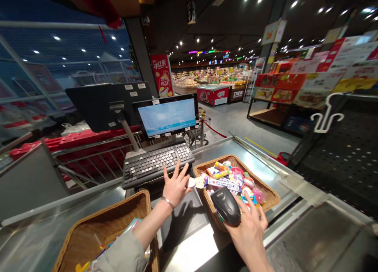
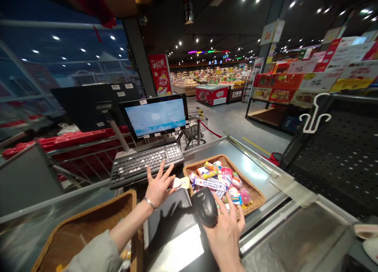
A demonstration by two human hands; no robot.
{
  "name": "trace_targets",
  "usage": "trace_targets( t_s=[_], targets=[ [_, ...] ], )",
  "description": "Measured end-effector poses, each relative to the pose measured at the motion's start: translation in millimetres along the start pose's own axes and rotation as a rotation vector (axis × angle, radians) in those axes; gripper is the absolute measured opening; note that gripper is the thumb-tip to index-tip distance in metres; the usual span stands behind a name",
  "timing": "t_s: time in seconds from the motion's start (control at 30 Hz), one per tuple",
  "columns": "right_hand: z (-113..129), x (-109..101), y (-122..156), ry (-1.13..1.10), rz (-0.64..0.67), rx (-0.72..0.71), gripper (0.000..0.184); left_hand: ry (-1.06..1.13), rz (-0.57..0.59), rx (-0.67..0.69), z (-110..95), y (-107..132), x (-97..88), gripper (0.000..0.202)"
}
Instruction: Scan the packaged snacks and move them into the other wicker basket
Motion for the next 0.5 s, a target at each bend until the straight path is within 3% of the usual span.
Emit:
trace_targets(
  t_s=[0.23, 0.37, 0.5],
  targets=[
    [-18, -15, 3, 0.063, -0.038, 0.055, 0.03, 0.048, -0.028, 0.073, -26, -20, 9.0, 0.029],
    [-28, -22, 6, 0.091, -0.051, 0.08, 0.029, 0.077, -0.036, 0.134, -53, -38, 15.1, 0.035],
    [-37, -27, 8, 0.112, -0.056, 0.102, 0.03, 0.1, -0.012, 0.098, -78, -58, 20.5, 0.05]
  ],
)
Point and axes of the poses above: each hand's wrist, its own y-axis away from the middle knuckle, its own x-axis out of the palm, z = x × y, the point moved 6 cm from there along -y, towards the middle knuckle, and after that the axes turned 15 degrees about -y, right-handed, at the moved point
